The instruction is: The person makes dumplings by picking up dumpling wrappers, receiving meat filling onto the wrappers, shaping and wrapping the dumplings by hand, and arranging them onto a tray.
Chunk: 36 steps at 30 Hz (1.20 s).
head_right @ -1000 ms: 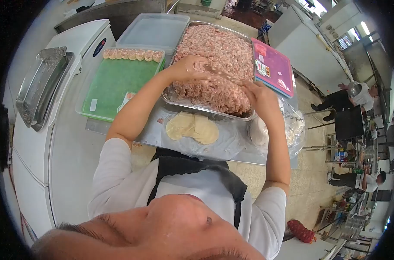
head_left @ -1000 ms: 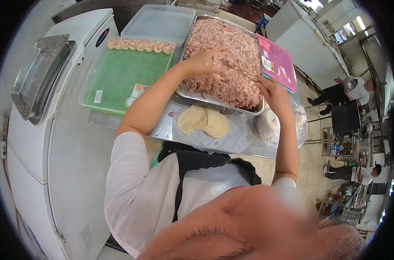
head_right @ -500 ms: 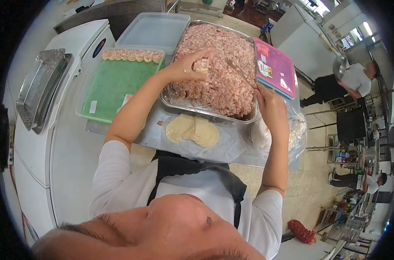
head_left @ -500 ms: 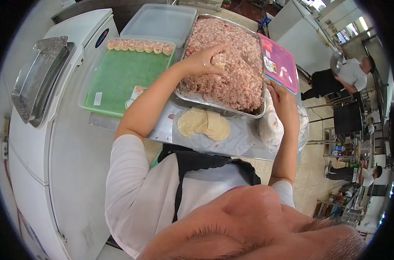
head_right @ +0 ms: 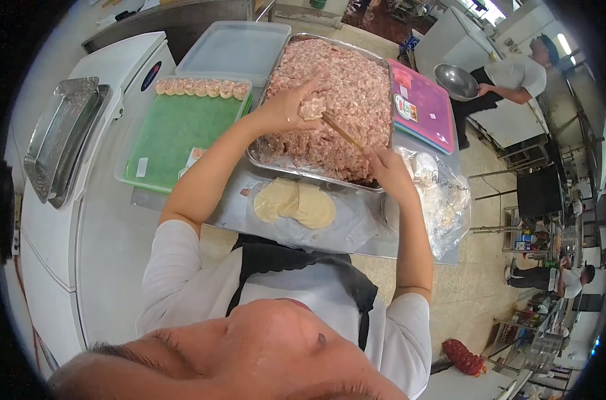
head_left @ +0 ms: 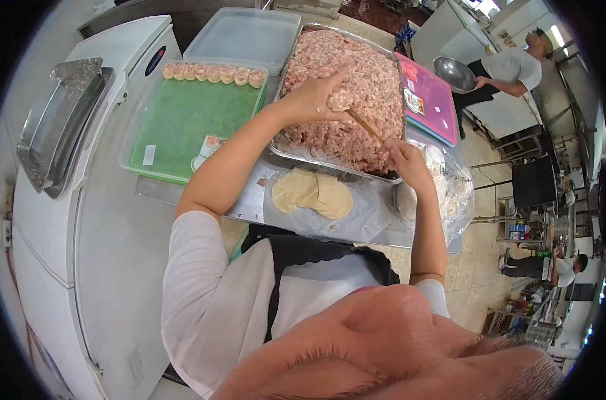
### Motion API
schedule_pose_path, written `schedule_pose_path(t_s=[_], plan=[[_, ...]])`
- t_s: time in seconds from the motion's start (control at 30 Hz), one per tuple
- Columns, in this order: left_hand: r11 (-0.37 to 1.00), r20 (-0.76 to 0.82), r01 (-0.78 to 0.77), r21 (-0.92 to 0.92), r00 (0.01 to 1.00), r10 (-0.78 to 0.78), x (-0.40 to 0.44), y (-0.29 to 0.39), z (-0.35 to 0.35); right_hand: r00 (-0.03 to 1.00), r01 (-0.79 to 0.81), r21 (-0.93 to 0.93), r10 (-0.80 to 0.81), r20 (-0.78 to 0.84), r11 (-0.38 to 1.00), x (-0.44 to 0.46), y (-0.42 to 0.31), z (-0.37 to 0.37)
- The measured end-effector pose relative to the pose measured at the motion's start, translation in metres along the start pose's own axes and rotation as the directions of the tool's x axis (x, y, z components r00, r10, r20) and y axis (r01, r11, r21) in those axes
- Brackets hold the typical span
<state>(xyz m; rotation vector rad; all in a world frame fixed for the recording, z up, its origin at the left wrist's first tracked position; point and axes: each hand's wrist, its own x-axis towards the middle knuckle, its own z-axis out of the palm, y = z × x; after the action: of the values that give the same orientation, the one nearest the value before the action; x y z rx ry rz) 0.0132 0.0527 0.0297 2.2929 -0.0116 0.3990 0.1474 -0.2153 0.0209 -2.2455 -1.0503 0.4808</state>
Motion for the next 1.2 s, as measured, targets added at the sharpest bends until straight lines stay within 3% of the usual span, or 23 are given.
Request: schedule_pose_path(t_s=[0.03, 0.13, 0.33, 0.43, 0.57, 0.67, 0.73, 0.8, 0.83, 0.93, 0.97, 1.03, 1.1, 1.2], plan=[[0.999, 0.047, 0.048, 0.012, 0.998, -0.049, -0.001, 0.003, -0.001, 0.999, 0.028, 0.046, -0.026, -0.037, 0.999, -0.004, -0.012, 0.001], [1.000, -0.015, 0.014, 0.028, 1.000, -0.013, 0.000, -0.008, 0.005, 1.000, 0.009, 0.211, -0.008, -0.008, 0.977, -0.002, -0.019, -0.002], [0.948, 0.005, -0.273, -0.164, 0.961, 0.278, 0.002, -0.023, 0.010, 0.912, 0.383, -0.070, -0.389, -0.129, 0.921, -0.011, -0.041, 0.000], [0.944, 0.036, -0.331, 0.009, 0.943, 0.330, -0.001, -0.025, 0.007, 0.934, 0.358, -0.075, -0.357, 0.021, 0.931, 0.002, -0.029, -0.006], [0.978, 0.022, -0.173, -0.116, 0.984, 0.176, -0.004, -0.020, 0.002, 0.888, 0.330, -0.396, -0.424, -0.178, 0.857, -0.009, -0.059, -0.039], [0.975, 0.053, -0.132, -0.181, 0.988, 0.144, -0.002, -0.019, -0.001, 0.814, 0.397, -0.487, -0.543, -0.205, 0.778, -0.019, -0.070, -0.017], [0.978, 0.140, -0.086, -0.191, 0.984, 0.114, 0.001, -0.016, -0.003, 0.832, 0.366, -0.517, -0.520, -0.191, 0.774, -0.015, -0.063, -0.014], [0.973, -0.105, -0.227, -0.033, 0.969, 0.223, -0.001, -0.030, 0.010, 0.844, 0.354, -0.529, -0.507, -0.176, 0.772, -0.012, -0.062, -0.035], [0.959, -0.219, -0.279, 0.058, 0.933, 0.285, -0.002, -0.035, 0.016, 0.847, 0.326, -0.519, -0.489, -0.211, 0.790, -0.016, -0.063, -0.042], [0.973, -0.165, -0.225, -0.050, 0.963, 0.214, -0.002, -0.027, 0.012, 0.860, 0.349, -0.325, -0.438, -0.261, 0.879, -0.028, -0.076, -0.037], [0.978, -0.116, -0.176, -0.114, 0.980, 0.163, -0.001, -0.025, 0.009, 0.928, 0.280, -0.305, -0.339, -0.158, 0.910, -0.030, -0.083, -0.030], [0.971, -0.002, -0.063, -0.230, 0.998, 0.064, 0.000, -0.022, 0.006, 0.908, 0.313, -0.310, -0.378, -0.181, 0.898, -0.017, -0.049, -0.004], [0.987, -0.006, -0.030, -0.159, 1.000, 0.029, 0.001, -0.027, 0.002, 0.911, 0.282, -0.293, -0.351, -0.217, 0.914, -0.012, -0.030, 0.011], [0.989, -0.088, -0.057, -0.134, 0.995, 0.046, 0.003, -0.039, -0.011, 0.916, 0.295, -0.028, -0.291, -0.277, 0.955, -0.008, 0.003, 0.028]])
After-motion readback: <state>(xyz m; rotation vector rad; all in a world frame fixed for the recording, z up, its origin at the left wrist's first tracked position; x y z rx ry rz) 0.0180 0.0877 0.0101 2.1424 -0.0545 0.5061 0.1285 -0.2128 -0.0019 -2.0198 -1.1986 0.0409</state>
